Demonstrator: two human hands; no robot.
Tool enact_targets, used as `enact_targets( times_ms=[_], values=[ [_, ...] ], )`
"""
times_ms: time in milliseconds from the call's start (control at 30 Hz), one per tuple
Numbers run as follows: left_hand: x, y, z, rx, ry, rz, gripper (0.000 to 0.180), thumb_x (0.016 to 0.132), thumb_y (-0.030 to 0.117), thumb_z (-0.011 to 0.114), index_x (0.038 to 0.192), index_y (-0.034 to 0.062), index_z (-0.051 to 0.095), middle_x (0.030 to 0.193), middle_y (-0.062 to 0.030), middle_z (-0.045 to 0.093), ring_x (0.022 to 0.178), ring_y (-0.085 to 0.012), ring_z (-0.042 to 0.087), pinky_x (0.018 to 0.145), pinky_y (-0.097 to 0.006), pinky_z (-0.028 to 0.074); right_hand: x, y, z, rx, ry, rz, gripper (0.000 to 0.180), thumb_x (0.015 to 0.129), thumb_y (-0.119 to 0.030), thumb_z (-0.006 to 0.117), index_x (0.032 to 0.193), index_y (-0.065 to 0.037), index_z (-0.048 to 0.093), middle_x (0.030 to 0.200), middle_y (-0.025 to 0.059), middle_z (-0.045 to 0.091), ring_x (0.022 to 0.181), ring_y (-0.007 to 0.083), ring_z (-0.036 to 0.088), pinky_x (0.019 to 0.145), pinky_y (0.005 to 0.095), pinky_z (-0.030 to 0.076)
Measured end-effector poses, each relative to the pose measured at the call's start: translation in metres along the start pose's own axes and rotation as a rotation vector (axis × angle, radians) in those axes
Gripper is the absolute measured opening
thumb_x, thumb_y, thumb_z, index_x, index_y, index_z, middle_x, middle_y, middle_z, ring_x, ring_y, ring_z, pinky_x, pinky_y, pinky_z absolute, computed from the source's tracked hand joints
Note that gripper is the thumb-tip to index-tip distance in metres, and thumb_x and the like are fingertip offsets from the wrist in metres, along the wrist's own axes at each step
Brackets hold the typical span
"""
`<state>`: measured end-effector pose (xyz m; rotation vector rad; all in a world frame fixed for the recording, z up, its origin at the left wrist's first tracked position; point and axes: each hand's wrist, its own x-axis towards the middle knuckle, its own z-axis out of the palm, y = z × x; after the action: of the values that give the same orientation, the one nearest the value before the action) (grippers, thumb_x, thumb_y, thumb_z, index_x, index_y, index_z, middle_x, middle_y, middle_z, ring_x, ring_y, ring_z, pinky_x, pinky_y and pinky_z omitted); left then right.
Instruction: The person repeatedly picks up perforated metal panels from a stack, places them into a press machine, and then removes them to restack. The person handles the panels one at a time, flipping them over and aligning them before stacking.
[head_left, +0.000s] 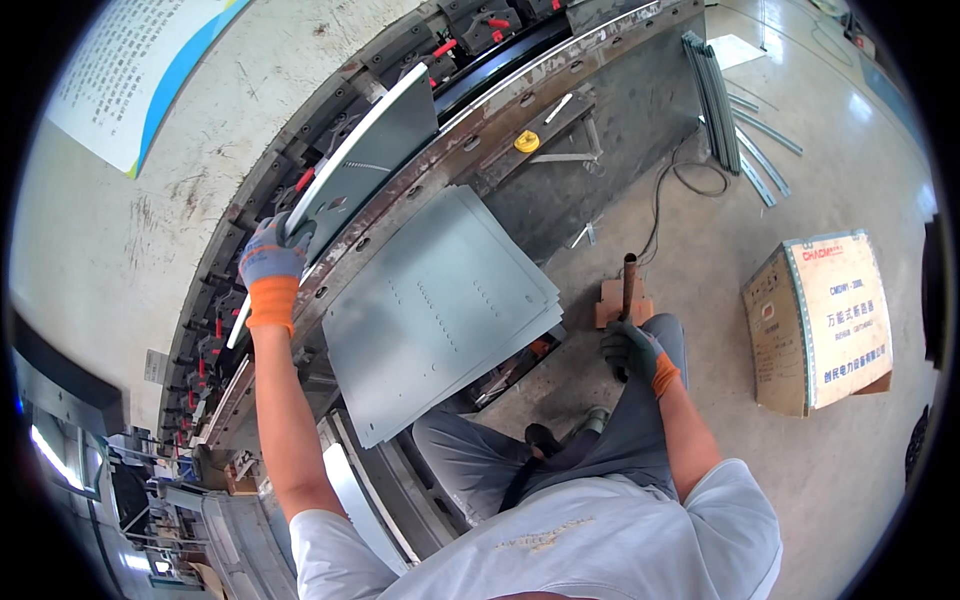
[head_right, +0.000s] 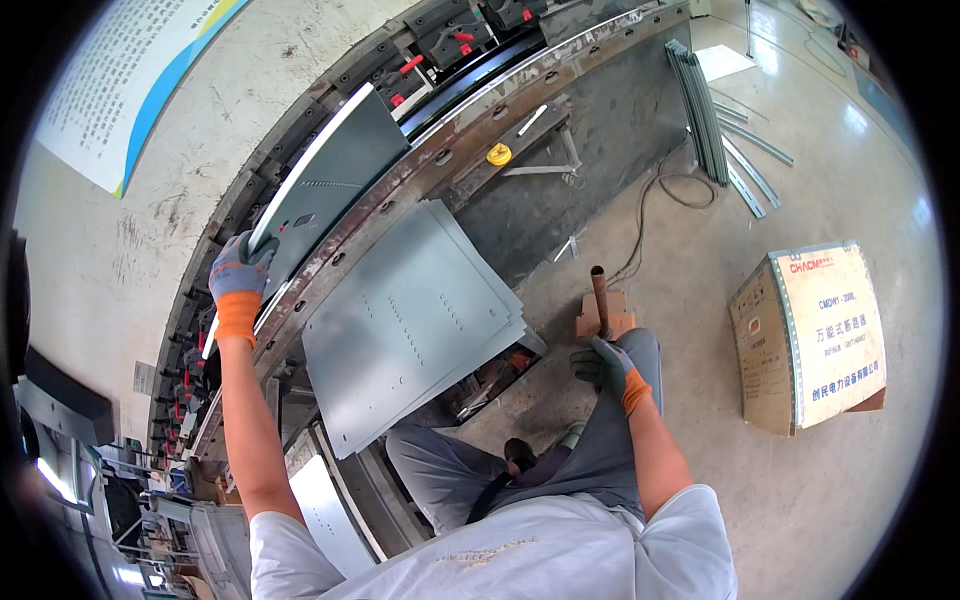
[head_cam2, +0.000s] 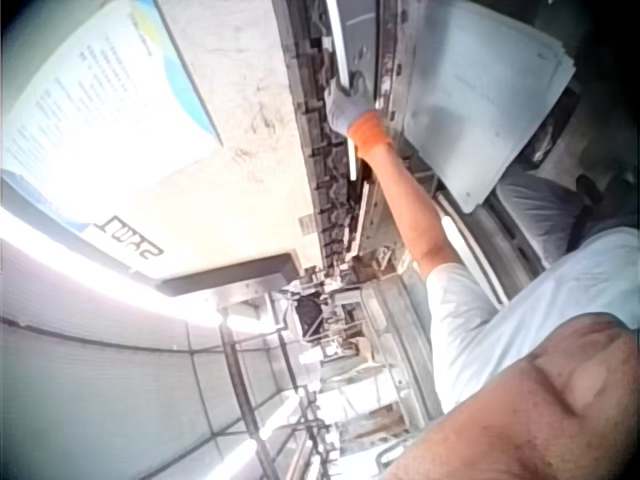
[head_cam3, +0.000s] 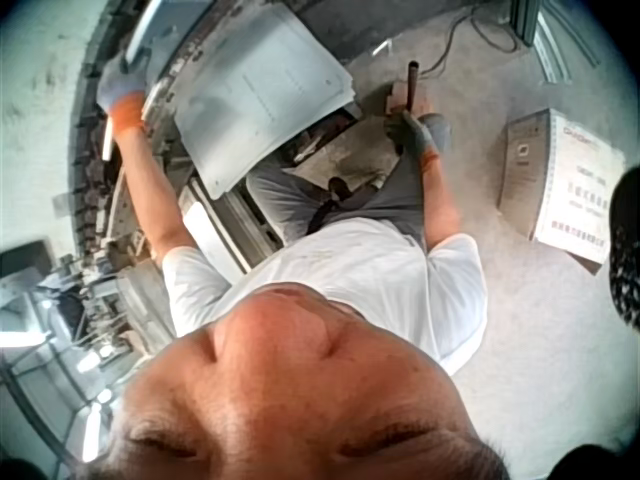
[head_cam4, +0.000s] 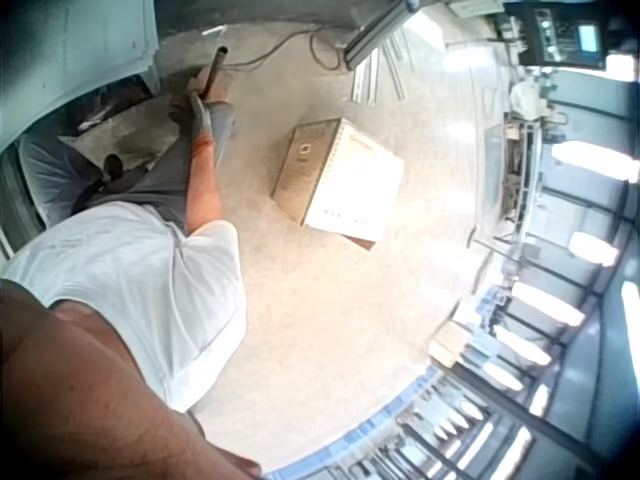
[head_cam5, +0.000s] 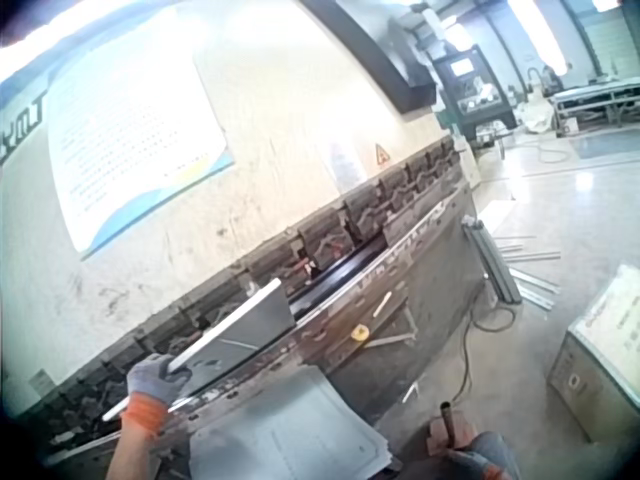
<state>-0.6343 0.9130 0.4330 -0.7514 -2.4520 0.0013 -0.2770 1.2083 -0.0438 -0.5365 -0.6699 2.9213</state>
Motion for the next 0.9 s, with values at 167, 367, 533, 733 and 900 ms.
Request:
enact_targets(
  times_ms=[167, 367, 533, 733, 900],
  values=[
    [0.001, -0.003, 0.000, -0.007, 0.003, 0.007, 0.049, 0.077, 0.025, 0.081, 0.122, 0.0110, 0.068, 0.116, -0.0140, 0.070, 0.105, -0.0353, 0.067, 0.092, -0.041, 0.053, -0.002, 0.000, 0.000, -0.058, 0.066, 0.000, 0.048, 0.099, -0.040, 0.062, 0.132, -0.006, 0.057, 0.105, 0.0121, 0.070, 0.095, 0.0254, 0.070, 0.084, 0.0387, 0.057],
    [-0.004, -0.001, 0.003, -0.019, -0.023, 0.100, 0.044, 0.078, 0.024, 0.080, 0.119, 0.0120, 0.069, 0.120, -0.0133, 0.067, 0.106, -0.0356, 0.066, 0.092, -0.041, 0.053, -0.013, -0.005, 0.015, -0.130, 0.145, -0.018, 0.049, 0.099, -0.040, 0.061, 0.133, -0.005, 0.058, 0.105, 0.0125, 0.070, 0.095, 0.0256, 0.069, 0.084, 0.0391, 0.057],
    [-0.049, 0.004, 0.033, 0.166, -0.021, 0.252, 0.055, 0.076, 0.028, 0.079, 0.129, 0.0231, 0.064, 0.127, -0.0125, 0.063, 0.111, -0.0311, 0.064, 0.093, -0.044, 0.051, -0.009, -0.003, 0.005, -0.113, 0.136, -0.021, 0.048, 0.099, -0.041, 0.061, 0.131, -0.005, 0.058, 0.107, 0.0131, 0.070, 0.095, 0.0267, 0.069, 0.085, 0.0397, 0.057],
    [-0.090, 0.009, 0.065, 0.173, -0.133, 0.294, 0.071, 0.072, 0.029, 0.081, 0.139, 0.0285, 0.058, 0.120, -0.0138, 0.061, 0.114, -0.0326, 0.060, 0.091, -0.048, 0.051, 0.004, 0.005, -0.018, -0.022, -0.003, -0.023, 0.046, 0.099, -0.039, 0.062, 0.130, -0.006, 0.058, 0.105, 0.0142, 0.071, 0.095, 0.0279, 0.069, 0.084, 0.0401, 0.057],
    [-0.099, 0.006, 0.065, 0.160, -0.108, 0.276, 0.067, 0.072, 0.030, 0.080, 0.136, 0.0257, 0.060, 0.118, -0.0156, 0.062, 0.112, -0.0347, 0.061, 0.090, -0.048, 0.051, -0.003, 0.005, -0.011, -0.102, 0.105, -0.032, 0.045, 0.100, -0.040, 0.060, 0.131, -0.008, 0.058, 0.105, 0.0147, 0.071, 0.095, 0.0278, 0.070, 0.084, 0.0411, 0.058]
  ],
)
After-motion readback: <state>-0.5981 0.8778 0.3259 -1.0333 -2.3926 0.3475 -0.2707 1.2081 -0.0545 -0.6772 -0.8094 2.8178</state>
